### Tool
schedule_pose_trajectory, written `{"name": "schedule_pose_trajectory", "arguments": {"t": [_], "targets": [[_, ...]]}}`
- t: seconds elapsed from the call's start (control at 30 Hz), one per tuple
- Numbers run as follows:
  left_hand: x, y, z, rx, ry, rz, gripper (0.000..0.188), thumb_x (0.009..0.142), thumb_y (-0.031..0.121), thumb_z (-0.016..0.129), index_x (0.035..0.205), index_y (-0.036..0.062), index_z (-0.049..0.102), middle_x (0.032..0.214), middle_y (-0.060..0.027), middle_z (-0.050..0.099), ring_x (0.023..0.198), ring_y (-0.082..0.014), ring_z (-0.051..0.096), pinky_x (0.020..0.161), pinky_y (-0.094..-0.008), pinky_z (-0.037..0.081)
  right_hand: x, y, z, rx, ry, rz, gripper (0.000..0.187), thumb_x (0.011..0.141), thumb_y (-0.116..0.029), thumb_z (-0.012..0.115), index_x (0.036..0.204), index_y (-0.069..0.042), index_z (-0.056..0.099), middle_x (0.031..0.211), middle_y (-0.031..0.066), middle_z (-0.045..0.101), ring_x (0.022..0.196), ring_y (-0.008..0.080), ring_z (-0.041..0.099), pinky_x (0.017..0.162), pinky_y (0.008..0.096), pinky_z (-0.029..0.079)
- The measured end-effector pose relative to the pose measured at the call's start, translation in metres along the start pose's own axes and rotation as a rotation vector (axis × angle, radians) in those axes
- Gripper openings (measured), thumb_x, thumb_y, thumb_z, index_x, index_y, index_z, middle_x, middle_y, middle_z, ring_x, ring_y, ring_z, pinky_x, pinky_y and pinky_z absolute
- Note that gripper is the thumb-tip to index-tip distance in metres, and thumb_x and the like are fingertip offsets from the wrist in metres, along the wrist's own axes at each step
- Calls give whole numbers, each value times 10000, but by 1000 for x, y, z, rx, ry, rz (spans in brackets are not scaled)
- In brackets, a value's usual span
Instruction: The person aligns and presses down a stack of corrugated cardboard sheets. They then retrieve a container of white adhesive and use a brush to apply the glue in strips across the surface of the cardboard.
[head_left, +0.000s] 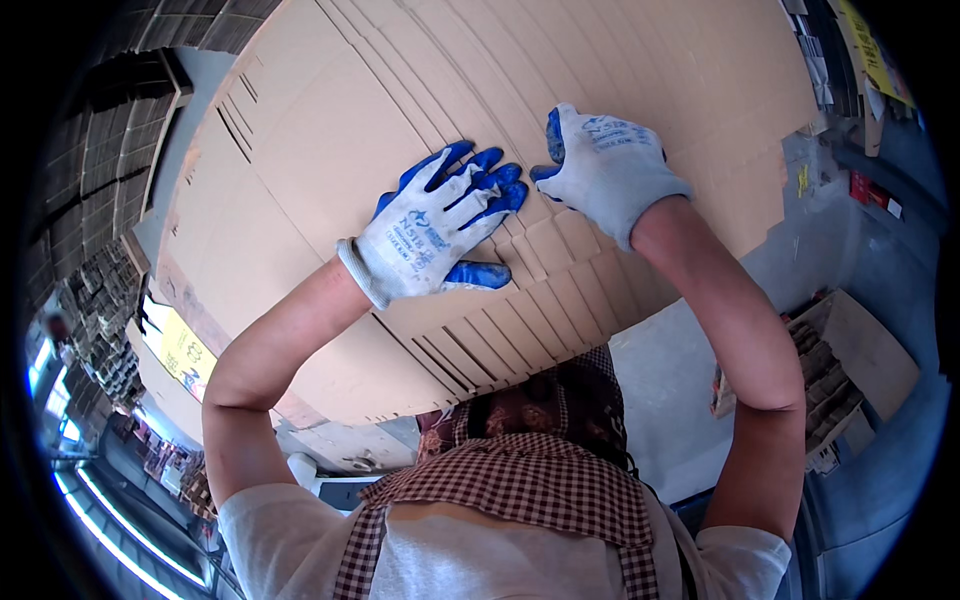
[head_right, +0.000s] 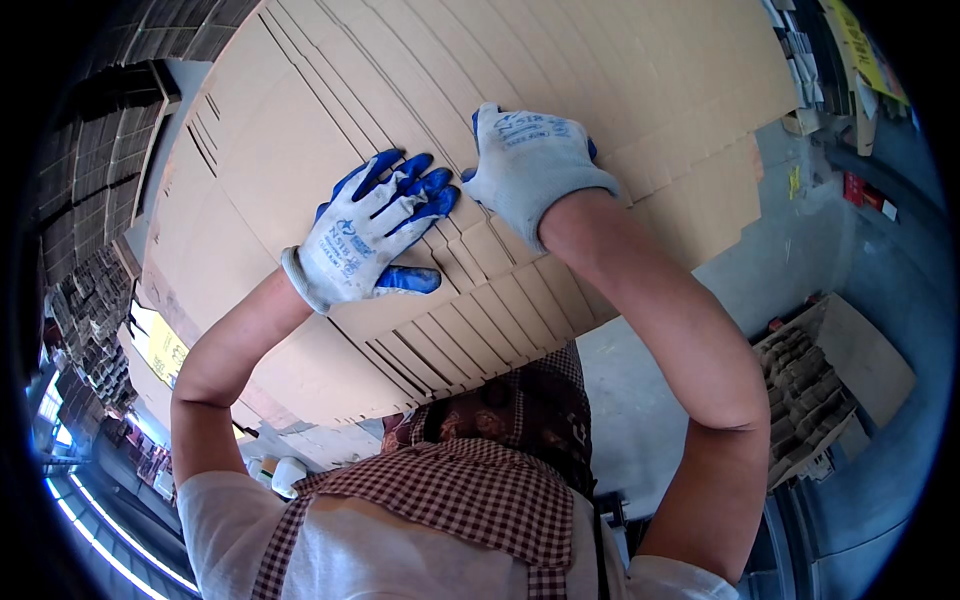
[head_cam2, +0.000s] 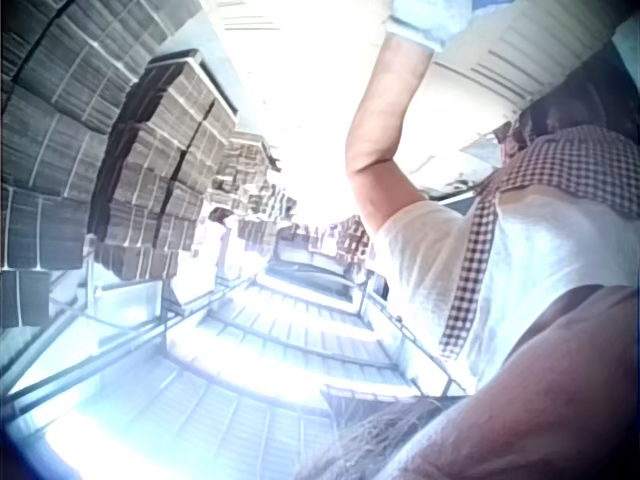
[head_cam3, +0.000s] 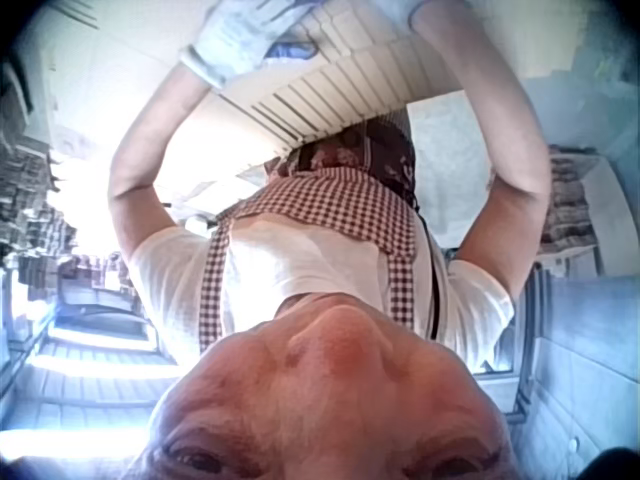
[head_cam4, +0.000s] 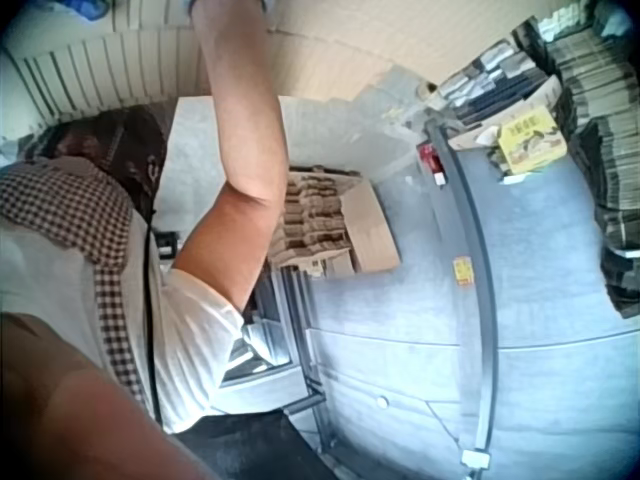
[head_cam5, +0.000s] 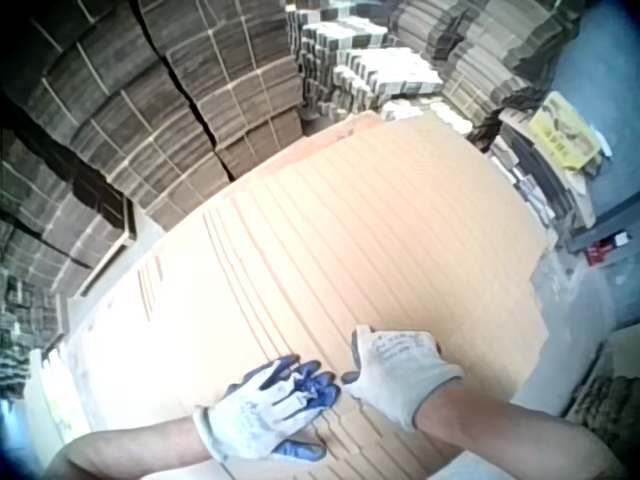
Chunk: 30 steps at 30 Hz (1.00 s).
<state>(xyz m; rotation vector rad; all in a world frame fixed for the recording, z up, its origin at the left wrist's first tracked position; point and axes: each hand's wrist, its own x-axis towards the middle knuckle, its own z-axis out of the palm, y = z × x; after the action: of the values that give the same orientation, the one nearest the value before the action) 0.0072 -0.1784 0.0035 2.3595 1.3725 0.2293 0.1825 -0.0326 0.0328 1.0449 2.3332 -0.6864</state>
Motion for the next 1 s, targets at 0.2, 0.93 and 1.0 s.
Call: {"name": "schedule_pose_trajectory", "arguments": {"t": [0.2, 0.93, 1.0], "targets": [[-1, 2, -3, 10, 19, 5, 793, 863, 664, 529, 1373, 57, 555, 1432, -133, 534, 1380, -334, 448, 1155, -493, 318, 3, 1, -6, 26, -97, 14, 448, 899, -347, 659, 1211, -39, 564, 1067, 176, 705, 1029, 334, 681, 911, 491, 501], [0, 4, 23, -9, 9, 85, 804, 862, 690, 514, 1469, 165, 478, 1532, -86, 435, 1447, -291, 355, 1207, -537, 223, 10, -2, -2, -14, -23, 33, 407, 918, -363, 670, 1153, -34, 617, 1029, 177, 712, 1006, 316, 698, 927, 466, 525], [-1, 5, 21, -38, -8, 67, 813, 859, 695, 513, 1473, 164, 472, 1534, -90, 431, 1450, -291, 350, 1213, -531, 212, 10, -4, -4, -21, -34, 40, 407, 921, -365, 670, 1151, -33, 618, 1037, 179, 711, 1017, 316, 695, 932, 467, 521]]}}
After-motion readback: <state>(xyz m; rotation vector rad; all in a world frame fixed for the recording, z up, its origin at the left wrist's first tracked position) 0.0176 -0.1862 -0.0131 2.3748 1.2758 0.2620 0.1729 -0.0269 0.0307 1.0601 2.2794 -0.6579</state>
